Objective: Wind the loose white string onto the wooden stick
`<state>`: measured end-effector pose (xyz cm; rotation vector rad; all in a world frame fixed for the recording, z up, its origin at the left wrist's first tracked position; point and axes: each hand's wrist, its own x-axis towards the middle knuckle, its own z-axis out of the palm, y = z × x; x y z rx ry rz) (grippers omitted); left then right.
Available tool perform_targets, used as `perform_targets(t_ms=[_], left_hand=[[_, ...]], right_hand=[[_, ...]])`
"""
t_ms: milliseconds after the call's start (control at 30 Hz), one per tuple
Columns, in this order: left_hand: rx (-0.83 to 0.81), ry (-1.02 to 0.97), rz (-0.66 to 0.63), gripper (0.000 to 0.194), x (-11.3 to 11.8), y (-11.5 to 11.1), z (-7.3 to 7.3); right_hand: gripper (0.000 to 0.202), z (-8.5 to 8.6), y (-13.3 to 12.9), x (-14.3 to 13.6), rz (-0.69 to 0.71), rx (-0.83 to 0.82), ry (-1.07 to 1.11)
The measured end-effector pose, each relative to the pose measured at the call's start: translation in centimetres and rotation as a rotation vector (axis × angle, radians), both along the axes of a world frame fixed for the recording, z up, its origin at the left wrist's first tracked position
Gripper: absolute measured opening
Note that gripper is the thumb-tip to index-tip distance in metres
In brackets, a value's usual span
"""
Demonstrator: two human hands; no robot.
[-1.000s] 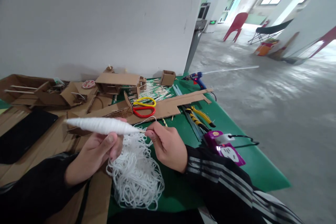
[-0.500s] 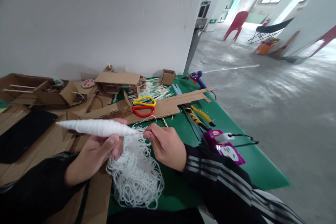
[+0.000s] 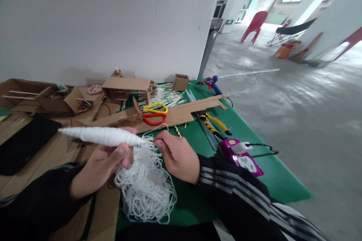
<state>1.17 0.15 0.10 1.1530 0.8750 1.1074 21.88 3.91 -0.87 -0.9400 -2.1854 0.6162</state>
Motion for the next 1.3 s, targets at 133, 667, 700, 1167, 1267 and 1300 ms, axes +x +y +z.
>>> perform_targets(t_ms=[133, 667, 700, 1167, 1267, 1300], left_hand=[[-0.003, -0.021, -0.001, 0.038, -0.1, 0.16, -0.41], [-0.008, 0.014, -0.035, 0.042, -0.07, 0.05, -0.52], [-0.006, 0.017, -0.04, 0.043, -0.07, 0.0, -0.51], [-0.013, -0.024, -0.053, 0.042, -0.17, 0.09, -0.58], [-0.016, -0.039, -0.042, 0.042, -0.19, 0.13, -0.6], [-0.019, -0.04, -0.043, 0.042, -0.19, 0.1, -0.59]], right_hand=[[0.008, 0.09, -0.16, -0.07, -0.007, -0.018, 0.033], [0.011, 0.0, -0.13, -0.05, -0.014, 0.01, 0.03], [0.015, 0.0, -0.11, -0.05, -0.013, 0.018, 0.024], [0.019, -0.1, -0.1, -0.03, 0.0, 0.004, 0.028], [0.01, -0.04, -0.14, -0.04, -0.016, -0.008, 0.047], [0.01, -0.04, -0.16, -0.03, -0.024, -0.005, 0.05]])
